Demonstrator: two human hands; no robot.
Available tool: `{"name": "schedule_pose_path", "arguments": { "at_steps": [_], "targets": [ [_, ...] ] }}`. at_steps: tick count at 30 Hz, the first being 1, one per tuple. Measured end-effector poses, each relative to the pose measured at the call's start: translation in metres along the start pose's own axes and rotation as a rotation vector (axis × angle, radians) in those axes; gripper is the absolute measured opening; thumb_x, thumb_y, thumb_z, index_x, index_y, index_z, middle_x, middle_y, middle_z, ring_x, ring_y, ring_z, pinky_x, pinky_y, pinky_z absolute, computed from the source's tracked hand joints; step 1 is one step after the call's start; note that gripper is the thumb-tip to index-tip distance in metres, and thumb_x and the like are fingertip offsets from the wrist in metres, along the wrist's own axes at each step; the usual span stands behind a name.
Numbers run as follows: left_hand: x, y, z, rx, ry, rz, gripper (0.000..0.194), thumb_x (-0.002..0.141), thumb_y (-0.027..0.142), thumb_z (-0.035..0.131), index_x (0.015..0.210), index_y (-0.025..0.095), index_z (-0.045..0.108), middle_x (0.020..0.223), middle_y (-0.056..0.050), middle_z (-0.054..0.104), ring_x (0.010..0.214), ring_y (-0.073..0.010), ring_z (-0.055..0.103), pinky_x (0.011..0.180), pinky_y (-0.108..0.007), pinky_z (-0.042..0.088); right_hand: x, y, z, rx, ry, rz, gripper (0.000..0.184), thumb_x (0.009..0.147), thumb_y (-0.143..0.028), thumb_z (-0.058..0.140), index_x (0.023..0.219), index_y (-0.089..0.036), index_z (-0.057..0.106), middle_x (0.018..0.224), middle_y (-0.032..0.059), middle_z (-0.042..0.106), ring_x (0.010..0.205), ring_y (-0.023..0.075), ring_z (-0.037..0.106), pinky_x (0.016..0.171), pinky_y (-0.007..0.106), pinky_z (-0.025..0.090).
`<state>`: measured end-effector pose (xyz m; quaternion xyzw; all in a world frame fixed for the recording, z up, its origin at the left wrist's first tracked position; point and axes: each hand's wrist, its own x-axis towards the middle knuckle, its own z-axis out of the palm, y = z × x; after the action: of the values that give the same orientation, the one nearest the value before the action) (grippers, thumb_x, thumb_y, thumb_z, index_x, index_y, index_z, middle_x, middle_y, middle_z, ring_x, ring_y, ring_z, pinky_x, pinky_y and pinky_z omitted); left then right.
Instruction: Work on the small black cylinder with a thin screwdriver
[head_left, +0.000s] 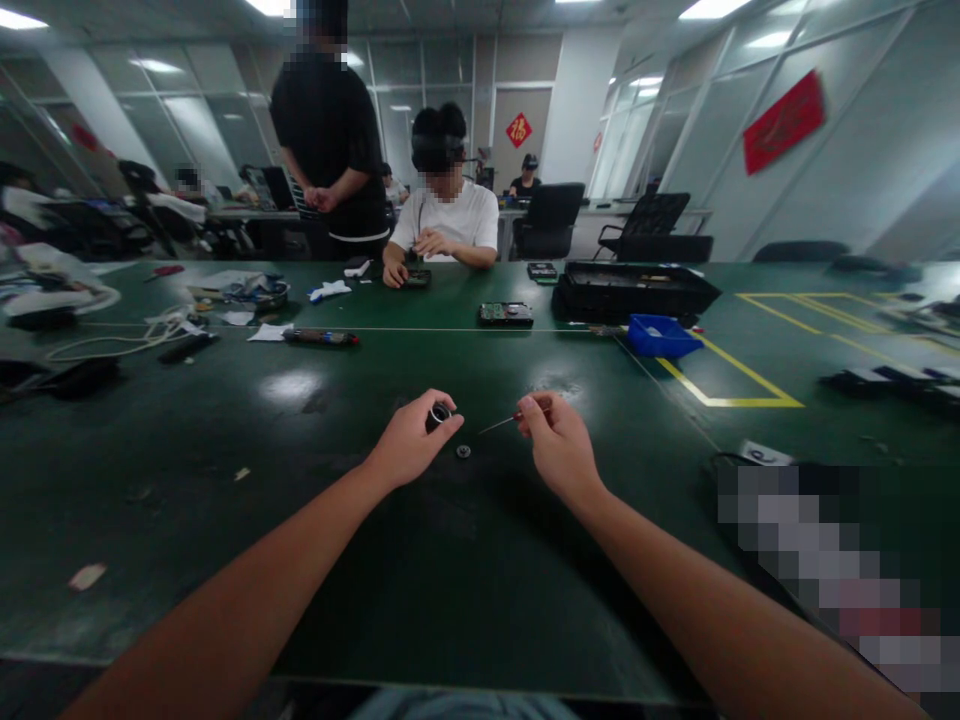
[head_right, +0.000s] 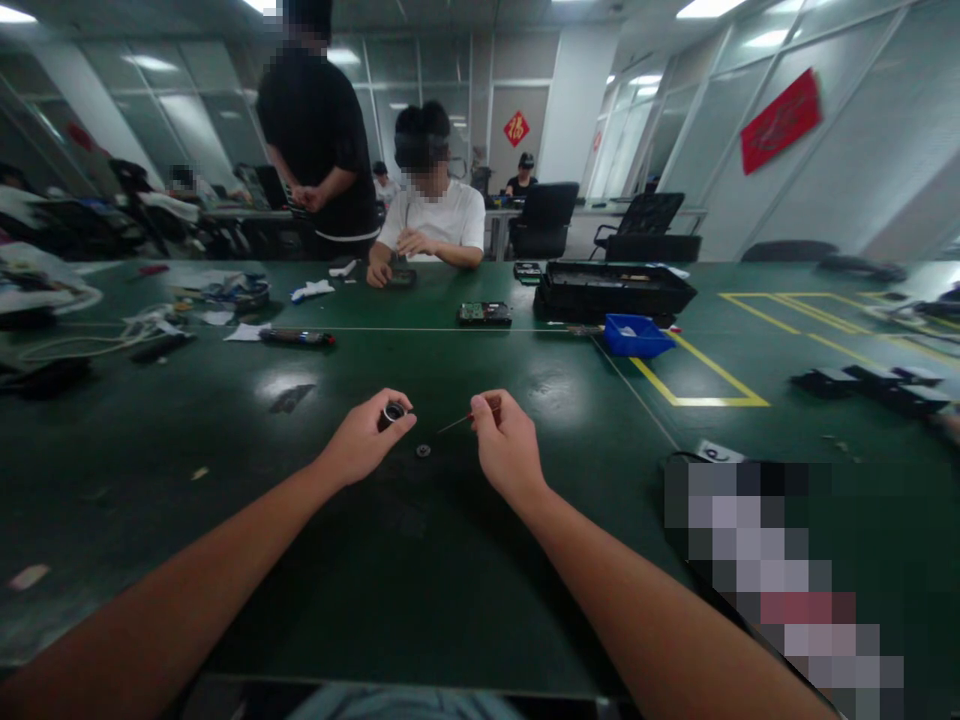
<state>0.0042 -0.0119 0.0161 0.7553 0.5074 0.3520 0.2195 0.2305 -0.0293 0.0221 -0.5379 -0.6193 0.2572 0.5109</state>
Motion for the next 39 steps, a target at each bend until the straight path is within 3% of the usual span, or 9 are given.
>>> {"name": "schedule_pose_path", "arguments": {
  "at_steps": [3, 7, 12, 15, 21, 26, 32, 35, 39],
  "targets": [
    [-0.001, 0.003, -0.002, 0.102, -0.079, 0.139, 0.021, 0.092, 0.033, 0.057, 0.104, 0.019, 0.066, 0.103, -0.006, 0.068, 0.095, -0.0214, 0.063, 0.087, -0.036, 0.05, 0.001, 0.002, 0.001, -0.002, 0.0, -0.003, 0.03, 0.096, -0.047, 0.051, 0.089, -0.021, 0.062, 0.074, 0.0028, 0.066, 0.068, 0.0186, 0.061, 0.066, 0.033, 0.045],
    [-0.002, 0.003, -0.001, 0.244, -0.217, 0.257, 0.032, 0.092, 0.023, 0.052, 0.121, 0.022, 0.065, 0.111, -0.006, 0.067, 0.098, -0.0215, 0.063, 0.089, -0.036, 0.049, 0.001, 0.002, 0.001, -0.012, 0.002, 0.002, 0.031, 0.096, -0.048, 0.05, 0.089, -0.021, 0.063, 0.073, 0.0028, 0.066, 0.068, 0.0191, 0.062, 0.066, 0.033, 0.045],
    [-0.004, 0.0, 0.004, 0.455, -0.311, 0.222, 0.04, 0.094, 0.043, 0.053, 0.129, 0.025, 0.064, 0.105, -0.008, 0.067, 0.09, -0.025, 0.064, 0.073, -0.035, 0.049, 0.0, 0.0, 0.0, -0.047, -0.006, 0.006, 0.03, 0.097, -0.046, 0.049, 0.088, -0.021, 0.063, 0.075, 0.0028, 0.067, 0.07, 0.0192, 0.062, 0.068, 0.033, 0.045],
    [-0.004, 0.0, 0.008, 0.523, -0.37, 0.221, 0.036, 0.095, 0.044, 0.053, 0.122, 0.025, 0.068, 0.106, -0.009, 0.067, 0.091, -0.0262, 0.065, 0.07, -0.034, 0.049, 0.0, -0.003, -0.001, -0.051, -0.017, 0.014, 0.029, 0.097, -0.045, 0.049, 0.089, -0.021, 0.063, 0.075, 0.0027, 0.067, 0.07, 0.0192, 0.062, 0.067, 0.033, 0.045],
    [-0.002, 0.004, 0.005, 0.397, -0.356, 0.196, 0.026, 0.092, 0.04, 0.056, 0.107, 0.023, 0.07, 0.102, -0.007, 0.069, 0.089, -0.0241, 0.065, 0.074, -0.034, 0.049, 0.0, -0.007, -0.002, -0.051, -0.022, 0.026, 0.029, 0.097, -0.045, 0.05, 0.087, -0.021, 0.063, 0.075, 0.0028, 0.067, 0.071, 0.0194, 0.063, 0.069, 0.033, 0.045],
    [0.005, -0.001, -0.01, 0.079, -0.124, 0.117, 0.03, 0.09, 0.034, 0.055, 0.113, 0.022, 0.07, 0.107, -0.006, 0.07, 0.094, -0.0217, 0.064, 0.084, -0.034, 0.049, -0.001, -0.006, -0.003, -0.043, -0.037, 0.026, 0.03, 0.096, -0.045, 0.05, 0.088, -0.02, 0.064, 0.076, 0.0034, 0.068, 0.071, 0.0195, 0.063, 0.068, 0.033, 0.045],
    [0.016, -0.022, -0.039, -0.623, 0.14, -0.185, 0.018, 0.087, 0.032, 0.053, 0.089, 0.017, 0.062, 0.077, -0.001, 0.057, 0.057, -0.0109, 0.05, 0.05, -0.023, 0.034, 0.0, -0.001, 0.0, -0.012, -0.037, 0.03, 0.028, 0.096, -0.044, 0.049, 0.089, -0.021, 0.063, 0.077, 0.0034, 0.068, 0.073, 0.0196, 0.063, 0.07, 0.033, 0.046],
    [0.016, -0.042, -0.065, -0.822, 0.259, -0.29, 0.018, 0.084, 0.033, 0.06, 0.083, 0.015, 0.056, 0.075, -0.001, 0.053, 0.055, -0.0105, 0.049, 0.048, -0.022, 0.034, 0.001, 0.0, 0.001, -0.025, -0.047, 0.033, 0.028, 0.096, -0.044, 0.049, 0.089, -0.021, 0.063, 0.077, 0.0032, 0.068, 0.073, 0.0197, 0.064, 0.071, 0.033, 0.046],
    [0.004, -0.078, -0.115, -0.861, 0.461, -0.532, 0.012, 0.084, 0.024, 0.059, 0.09, 0.014, 0.059, 0.076, -0.001, 0.054, 0.057, -0.0115, 0.049, 0.051, -0.023, 0.039, 0.0, 0.0, 0.0, -0.048, -0.05, 0.025, 0.028, 0.097, -0.044, 0.049, 0.089, -0.021, 0.063, 0.077, 0.0029, 0.068, 0.074, 0.0197, 0.064, 0.071, 0.034, 0.046]
  ]
}}
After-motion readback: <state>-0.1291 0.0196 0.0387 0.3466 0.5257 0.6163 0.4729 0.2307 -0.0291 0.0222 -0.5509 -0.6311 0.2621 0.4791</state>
